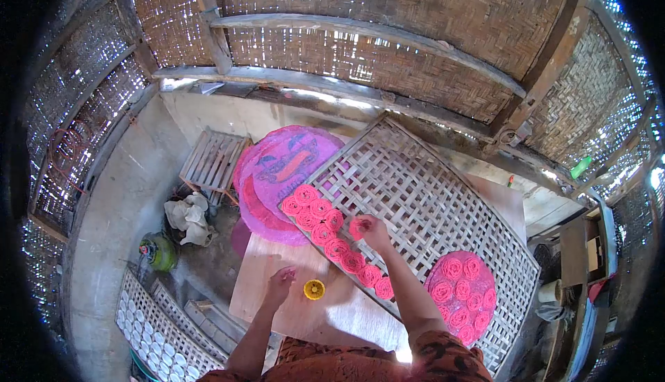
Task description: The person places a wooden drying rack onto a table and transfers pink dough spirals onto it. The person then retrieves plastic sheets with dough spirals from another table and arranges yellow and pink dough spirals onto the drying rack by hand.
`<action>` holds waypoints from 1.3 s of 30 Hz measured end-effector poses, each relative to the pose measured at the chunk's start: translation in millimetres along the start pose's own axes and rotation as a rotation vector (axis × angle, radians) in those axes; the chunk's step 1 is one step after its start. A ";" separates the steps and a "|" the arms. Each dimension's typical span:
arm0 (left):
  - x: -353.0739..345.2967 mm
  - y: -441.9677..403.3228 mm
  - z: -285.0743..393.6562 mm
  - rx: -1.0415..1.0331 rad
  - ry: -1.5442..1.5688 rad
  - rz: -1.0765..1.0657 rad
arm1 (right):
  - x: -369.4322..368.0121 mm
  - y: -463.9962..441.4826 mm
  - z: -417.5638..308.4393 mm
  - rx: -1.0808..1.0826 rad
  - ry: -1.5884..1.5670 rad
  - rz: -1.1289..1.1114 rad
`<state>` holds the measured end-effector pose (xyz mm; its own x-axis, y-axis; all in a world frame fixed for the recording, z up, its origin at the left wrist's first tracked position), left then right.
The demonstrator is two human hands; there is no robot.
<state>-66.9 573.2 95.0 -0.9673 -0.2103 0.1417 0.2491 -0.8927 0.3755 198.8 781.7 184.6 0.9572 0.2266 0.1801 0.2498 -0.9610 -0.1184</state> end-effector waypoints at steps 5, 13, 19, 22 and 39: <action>1.7 5.2 -0.7 0.016 -0.028 0.002 | -27.2 -2.5 -34.5 0.387 0.422 -0.143; 14.5 17.2 9.8 0.026 0.027 0.003 | -14.5 -4.5 -71.8 0.243 0.335 -0.130; 12.3 12.5 2.6 0.054 0.052 0.013 | -8.9 -4.9 -63.4 0.318 0.143 -0.104; 12.0 9.3 5.4 0.018 0.054 0.029 | -7.0 -2.1 -63.5 0.250 0.244 -0.136; -119.1 -3.1 118.1 0.224 0.671 -0.563 | -17.2 56.7 -90.8 -0.144 -0.405 -0.073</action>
Point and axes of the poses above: each hand's wrist, its own y-axis away from the middle knuckle, its own x-axis out of the back of the hand, z = x × y, the point moved 9 cm from there along -y, towards the middle knuckle, and after that the axes turned 13 degrees about x, right-handed, at the moved point
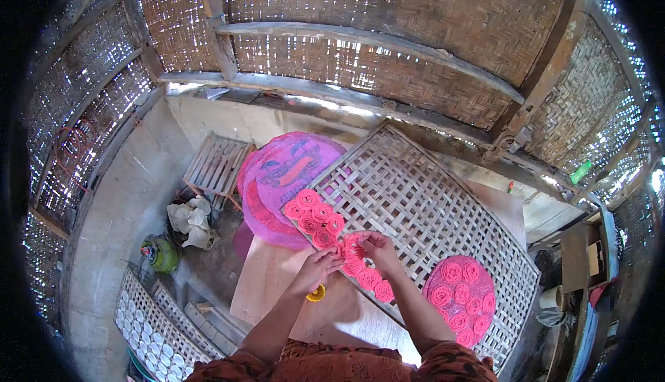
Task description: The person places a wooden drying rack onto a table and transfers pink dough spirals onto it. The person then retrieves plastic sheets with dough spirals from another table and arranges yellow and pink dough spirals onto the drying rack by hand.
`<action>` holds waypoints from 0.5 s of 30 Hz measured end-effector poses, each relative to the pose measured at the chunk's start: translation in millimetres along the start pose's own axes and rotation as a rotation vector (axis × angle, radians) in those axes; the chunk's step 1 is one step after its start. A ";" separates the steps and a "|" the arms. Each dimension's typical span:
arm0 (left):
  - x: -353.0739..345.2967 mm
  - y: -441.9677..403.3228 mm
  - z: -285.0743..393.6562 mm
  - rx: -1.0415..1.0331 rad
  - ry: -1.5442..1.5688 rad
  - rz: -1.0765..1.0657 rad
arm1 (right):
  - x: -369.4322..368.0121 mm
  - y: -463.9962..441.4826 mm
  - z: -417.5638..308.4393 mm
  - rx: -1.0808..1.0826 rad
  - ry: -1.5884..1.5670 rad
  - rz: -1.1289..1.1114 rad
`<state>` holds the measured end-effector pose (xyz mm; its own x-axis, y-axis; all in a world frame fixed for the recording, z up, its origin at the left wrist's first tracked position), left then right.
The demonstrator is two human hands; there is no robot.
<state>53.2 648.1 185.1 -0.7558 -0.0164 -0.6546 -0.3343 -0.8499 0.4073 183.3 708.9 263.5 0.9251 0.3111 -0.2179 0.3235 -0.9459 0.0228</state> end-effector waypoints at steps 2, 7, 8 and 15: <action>-4.1 -0.1 -8.6 0.051 0.083 0.027 | 11.1 8.1 5.9 -0.028 -0.011 0.096; -8.3 -2.4 -16.2 0.064 0.146 0.059 | 16.2 21.2 13.0 -0.048 -0.119 0.221; -9.4 -1.0 -15.0 0.038 0.087 0.062 | 17.9 21.8 16.7 -0.035 -0.152 0.237; -6.5 -2.2 -13.0 0.007 0.156 0.149 | 21.9 28.3 30.8 0.042 -0.146 0.337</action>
Point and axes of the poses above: each hand's wrist, its own y-axis away from the middle knuckle, its own x-axis out of the back of the hand, z = x × y, the point moved 9 cm from there along -y, towards the middle knuckle, and after that the axes turned 13 degrees about x, right-handed, at the moved point
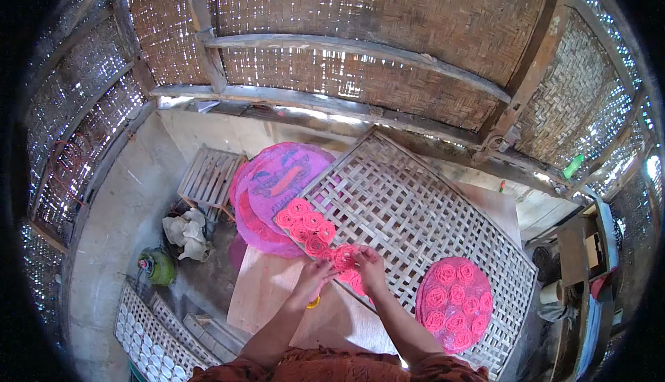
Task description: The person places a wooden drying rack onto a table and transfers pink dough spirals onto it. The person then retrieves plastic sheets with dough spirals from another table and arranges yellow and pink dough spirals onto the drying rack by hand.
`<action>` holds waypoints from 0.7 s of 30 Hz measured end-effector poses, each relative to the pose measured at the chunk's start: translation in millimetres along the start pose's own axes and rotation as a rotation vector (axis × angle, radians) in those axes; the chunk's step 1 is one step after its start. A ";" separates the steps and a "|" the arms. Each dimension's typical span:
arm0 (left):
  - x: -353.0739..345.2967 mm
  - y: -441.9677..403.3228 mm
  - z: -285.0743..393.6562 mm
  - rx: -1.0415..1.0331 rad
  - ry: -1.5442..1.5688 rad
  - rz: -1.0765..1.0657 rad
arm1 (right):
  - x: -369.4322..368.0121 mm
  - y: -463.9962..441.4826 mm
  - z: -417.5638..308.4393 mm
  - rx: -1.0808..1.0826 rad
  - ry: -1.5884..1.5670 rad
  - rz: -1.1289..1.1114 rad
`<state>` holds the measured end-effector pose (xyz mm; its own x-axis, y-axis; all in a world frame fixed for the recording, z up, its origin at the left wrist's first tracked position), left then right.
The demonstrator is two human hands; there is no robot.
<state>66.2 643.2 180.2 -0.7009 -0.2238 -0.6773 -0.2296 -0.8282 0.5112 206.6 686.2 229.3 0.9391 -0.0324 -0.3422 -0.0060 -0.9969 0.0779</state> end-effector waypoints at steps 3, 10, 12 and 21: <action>3.4 -2.4 3.9 -0.104 -0.196 0.015 | -3.1 3.1 1.0 -0.013 -0.035 0.013; 20.4 -5.5 -1.3 -0.118 -0.138 0.068 | -0.9 -2.3 36.1 -0.220 -0.162 -0.033; 21.1 -4.2 -5.0 -0.103 0.001 0.021 | 1.1 -3.8 49.2 -0.261 -0.173 -0.041; 49.1 -17.3 -17.4 -0.029 0.069 0.107 | -1.7 -22.5 51.2 -0.206 0.019 -0.075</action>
Point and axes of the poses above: each hand's wrist, its own y-axis away from the middle knuckle, its own x-axis out of the back of the hand, z = x × y, the point moved 9 cm from there along -y, towards the middle knuckle, and after that the axes turned 13 degrees about x, right-handed, at the moved point
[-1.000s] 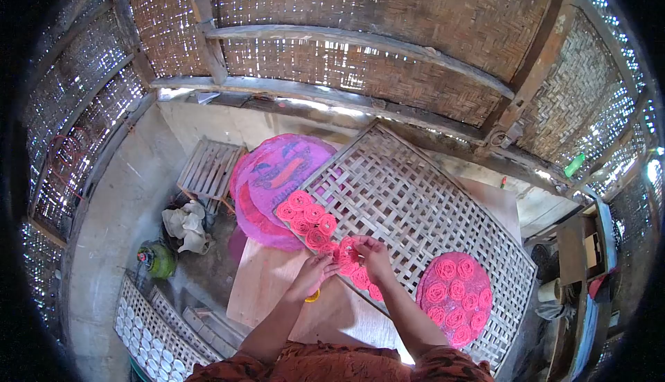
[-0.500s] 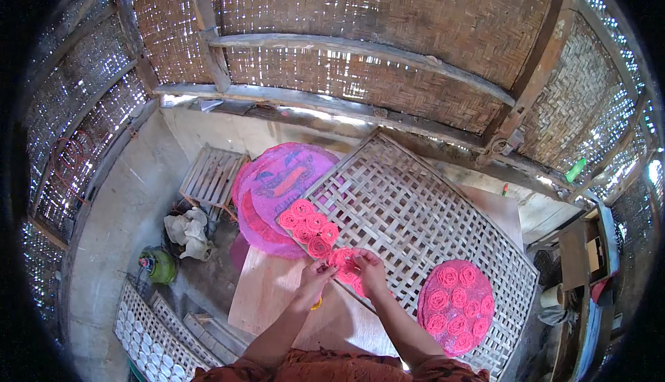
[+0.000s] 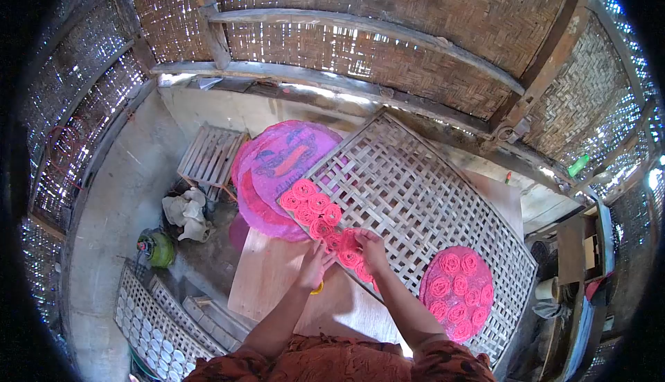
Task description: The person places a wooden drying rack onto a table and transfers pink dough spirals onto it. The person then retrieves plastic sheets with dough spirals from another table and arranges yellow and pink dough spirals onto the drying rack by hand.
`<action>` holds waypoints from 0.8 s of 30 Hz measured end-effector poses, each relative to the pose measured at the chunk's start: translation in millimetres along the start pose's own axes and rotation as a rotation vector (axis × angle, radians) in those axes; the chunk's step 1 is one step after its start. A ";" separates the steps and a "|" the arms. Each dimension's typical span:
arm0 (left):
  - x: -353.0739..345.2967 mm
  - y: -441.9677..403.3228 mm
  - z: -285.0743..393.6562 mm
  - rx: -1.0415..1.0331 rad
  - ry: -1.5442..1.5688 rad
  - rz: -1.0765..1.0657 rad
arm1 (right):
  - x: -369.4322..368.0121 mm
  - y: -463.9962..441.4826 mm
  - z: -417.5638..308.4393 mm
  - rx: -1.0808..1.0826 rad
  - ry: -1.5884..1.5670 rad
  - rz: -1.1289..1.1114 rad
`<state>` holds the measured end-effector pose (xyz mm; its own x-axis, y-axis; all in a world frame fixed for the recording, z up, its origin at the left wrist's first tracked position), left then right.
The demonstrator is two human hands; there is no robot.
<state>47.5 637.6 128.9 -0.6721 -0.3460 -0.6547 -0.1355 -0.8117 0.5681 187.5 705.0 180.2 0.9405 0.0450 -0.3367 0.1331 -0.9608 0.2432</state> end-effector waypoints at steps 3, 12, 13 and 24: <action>15.1 0.0 8.9 -0.038 -0.060 0.047 | 2.5 -22.3 -5.2 0.055 0.101 -0.007; 63.7 36.0 36.6 -0.123 -0.209 0.140 | 40.6 -87.6 41.8 0.367 0.921 -0.097; 74.0 34.2 33.4 -0.128 -0.235 0.162 | 37.6 -79.6 34.8 0.365 0.918 -0.087; 33.6 22.9 23.1 -0.144 -0.505 0.190 | 195.9 59.8 -74.4 0.420 0.954 0.284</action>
<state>5.0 618.3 131.4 -0.9451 -0.2526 -0.2072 0.0988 -0.8255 0.5556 402.9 676.7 196.5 0.8000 -0.1745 0.5741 -0.0758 -0.9785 -0.1919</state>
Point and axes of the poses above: each hand's wrist, its own y-axis away from the middle knuckle, its own x-axis out of the back of the hand, z = x × y, the point moved 9 cm from there along -y, towards the middle knuckle, and after that the axes turned 13 degrees about x, right-handed, at the moved point
